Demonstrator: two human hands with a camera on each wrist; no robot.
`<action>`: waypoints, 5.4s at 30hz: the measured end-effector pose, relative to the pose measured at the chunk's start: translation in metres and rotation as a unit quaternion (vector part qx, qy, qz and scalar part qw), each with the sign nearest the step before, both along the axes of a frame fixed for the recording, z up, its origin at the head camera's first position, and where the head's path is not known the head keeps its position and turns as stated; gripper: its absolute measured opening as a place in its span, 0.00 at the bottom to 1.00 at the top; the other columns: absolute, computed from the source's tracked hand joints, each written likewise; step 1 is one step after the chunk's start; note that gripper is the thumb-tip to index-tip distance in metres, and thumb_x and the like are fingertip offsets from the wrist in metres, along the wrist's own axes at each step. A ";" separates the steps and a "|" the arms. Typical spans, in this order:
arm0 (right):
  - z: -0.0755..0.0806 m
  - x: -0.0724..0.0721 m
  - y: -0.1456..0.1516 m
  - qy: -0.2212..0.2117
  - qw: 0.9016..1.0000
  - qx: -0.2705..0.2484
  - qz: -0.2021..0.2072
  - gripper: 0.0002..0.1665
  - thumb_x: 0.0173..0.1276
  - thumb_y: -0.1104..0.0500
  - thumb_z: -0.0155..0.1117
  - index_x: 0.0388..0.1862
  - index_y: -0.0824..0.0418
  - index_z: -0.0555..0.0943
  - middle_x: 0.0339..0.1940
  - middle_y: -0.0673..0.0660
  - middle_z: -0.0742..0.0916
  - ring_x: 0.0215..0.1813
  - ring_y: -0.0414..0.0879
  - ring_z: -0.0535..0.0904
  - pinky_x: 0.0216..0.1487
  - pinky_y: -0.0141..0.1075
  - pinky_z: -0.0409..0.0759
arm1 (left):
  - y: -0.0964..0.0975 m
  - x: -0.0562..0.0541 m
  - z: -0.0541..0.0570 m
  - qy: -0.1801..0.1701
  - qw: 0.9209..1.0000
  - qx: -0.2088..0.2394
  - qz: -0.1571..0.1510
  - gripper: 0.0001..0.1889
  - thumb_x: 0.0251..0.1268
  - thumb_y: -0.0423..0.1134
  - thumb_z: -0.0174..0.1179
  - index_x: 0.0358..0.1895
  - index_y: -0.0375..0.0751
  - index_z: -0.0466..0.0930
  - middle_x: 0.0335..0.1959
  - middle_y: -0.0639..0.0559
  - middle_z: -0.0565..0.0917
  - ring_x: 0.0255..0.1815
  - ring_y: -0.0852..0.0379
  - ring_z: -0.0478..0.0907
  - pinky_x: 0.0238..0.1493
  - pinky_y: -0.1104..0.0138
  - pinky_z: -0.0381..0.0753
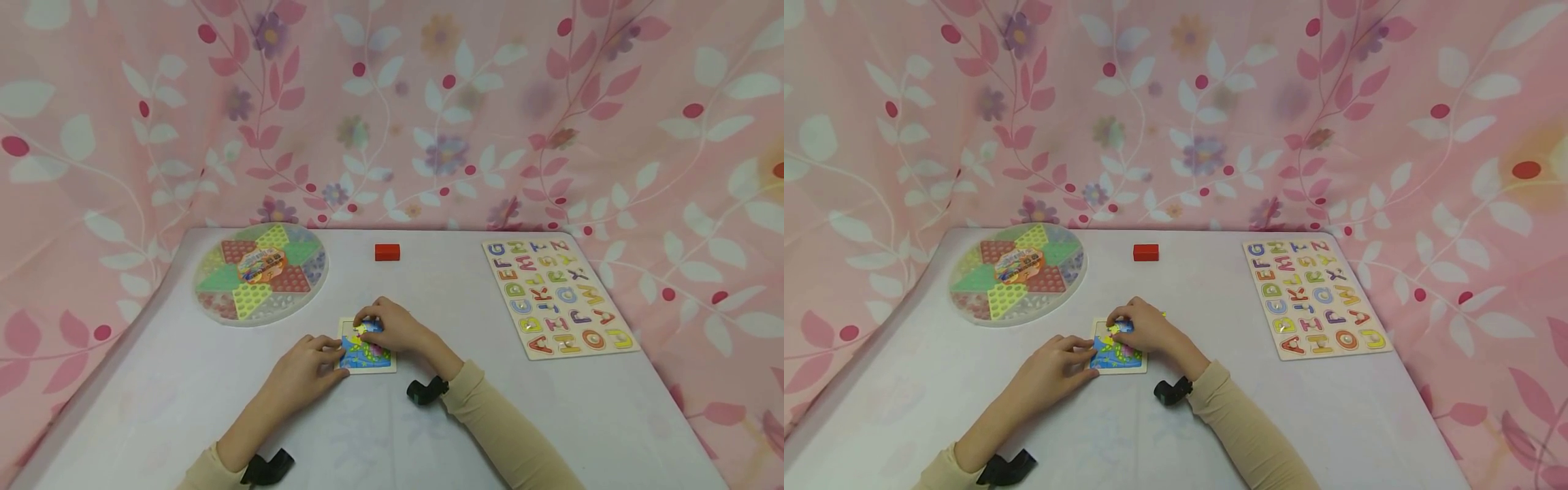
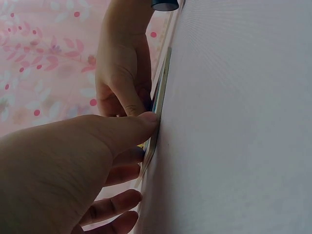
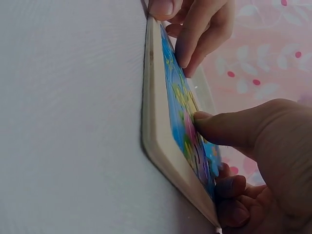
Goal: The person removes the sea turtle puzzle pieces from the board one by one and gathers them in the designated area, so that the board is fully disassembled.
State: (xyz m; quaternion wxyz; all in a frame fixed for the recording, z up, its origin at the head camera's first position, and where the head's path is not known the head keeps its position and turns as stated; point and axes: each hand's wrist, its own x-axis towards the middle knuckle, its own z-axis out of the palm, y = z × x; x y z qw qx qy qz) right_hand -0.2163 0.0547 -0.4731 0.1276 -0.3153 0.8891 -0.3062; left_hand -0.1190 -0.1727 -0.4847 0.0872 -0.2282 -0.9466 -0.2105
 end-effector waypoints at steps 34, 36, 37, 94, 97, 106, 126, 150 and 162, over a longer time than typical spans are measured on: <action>-0.004 -0.015 0.016 0.009 0.998 -0.032 0.052 0.22 0.72 0.57 0.76 0.63 0.58 0.85 0.38 0.49 0.82 0.31 0.38 0.71 0.36 0.30 0.71 | 0.001 0.001 0.003 -0.014 1.000 -0.007 0.000 0.22 0.61 0.50 0.79 0.54 0.42 0.93 0.57 0.52 0.89 0.53 0.50 0.83 0.54 0.53 0.83; -0.004 -0.015 0.016 0.003 0.998 -0.037 0.051 0.22 0.72 0.57 0.76 0.62 0.57 0.84 0.39 0.49 0.83 0.31 0.38 0.72 0.37 0.30 0.72 | 0.001 0.001 0.003 -0.012 1.000 -0.006 0.001 0.22 0.61 0.50 0.79 0.54 0.42 0.93 0.57 0.52 0.89 0.52 0.51 0.82 0.51 0.54 0.83; -0.004 -0.015 0.016 0.000 0.998 -0.039 0.050 0.21 0.72 0.57 0.76 0.61 0.57 0.84 0.40 0.49 0.83 0.31 0.38 0.72 0.37 0.30 0.72 | 0.001 0.001 0.003 -0.011 1.000 -0.006 0.002 0.21 0.61 0.50 0.79 0.54 0.43 0.93 0.57 0.52 0.89 0.52 0.52 0.82 0.51 0.55 0.83; -0.022 -0.011 0.128 0.098 0.990 -0.077 -0.060 0.15 0.73 0.59 0.74 0.56 0.60 0.89 0.47 0.53 0.85 0.34 0.39 0.71 0.35 0.32 0.71 | 0.000 0.002 0.003 -0.033 0.999 -0.012 0.012 0.23 0.61 0.51 0.79 0.55 0.43 0.92 0.58 0.52 0.89 0.53 0.52 0.82 0.51 0.55 0.84; -0.025 -0.010 0.129 0.111 0.989 -0.083 -0.059 0.15 0.72 0.59 0.75 0.55 0.61 0.89 0.47 0.53 0.85 0.33 0.40 0.71 0.36 0.33 0.71 | 0.000 0.002 0.003 -0.033 0.999 -0.013 0.011 0.23 0.61 0.51 0.78 0.55 0.43 0.92 0.58 0.52 0.89 0.52 0.52 0.82 0.50 0.55 0.84; -0.026 -0.012 0.136 0.097 0.989 -0.085 -0.070 0.16 0.68 0.59 0.78 0.54 0.58 0.90 0.47 0.51 0.86 0.35 0.41 0.72 0.38 0.33 0.71 | 0.000 0.000 0.003 -0.022 1.000 -0.012 0.005 0.23 0.61 0.51 0.79 0.55 0.43 0.92 0.58 0.52 0.89 0.52 0.53 0.81 0.49 0.56 0.84; -0.027 -0.013 0.137 0.090 0.989 -0.101 -0.065 0.16 0.68 0.60 0.78 0.54 0.59 0.90 0.46 0.51 0.85 0.35 0.42 0.72 0.38 0.33 0.70 | 0.000 0.001 0.004 -0.019 1.000 -0.011 0.003 0.23 0.61 0.50 0.78 0.55 0.43 0.92 0.58 0.52 0.89 0.51 0.52 0.81 0.49 0.56 0.84; -0.016 -0.011 0.136 0.085 0.987 -0.117 -0.068 0.19 0.68 0.60 0.78 0.57 0.61 0.89 0.43 0.53 0.84 0.34 0.43 0.73 0.37 0.33 0.71 | 0.001 0.003 0.005 -0.015 1.000 -0.005 0.003 0.22 0.61 0.49 0.79 0.54 0.42 0.93 0.57 0.51 0.89 0.51 0.52 0.82 0.48 0.55 0.84; 0.008 0.006 0.053 0.007 0.993 -0.116 -0.013 0.17 0.71 0.59 0.76 0.55 0.64 0.88 0.35 0.50 0.84 0.31 0.40 0.74 0.34 0.30 0.73 | 0.000 0.000 0.003 -0.001 1.000 -0.005 -0.002 0.22 0.60 0.50 0.79 0.54 0.43 0.93 0.56 0.52 0.89 0.51 0.52 0.82 0.49 0.56 0.84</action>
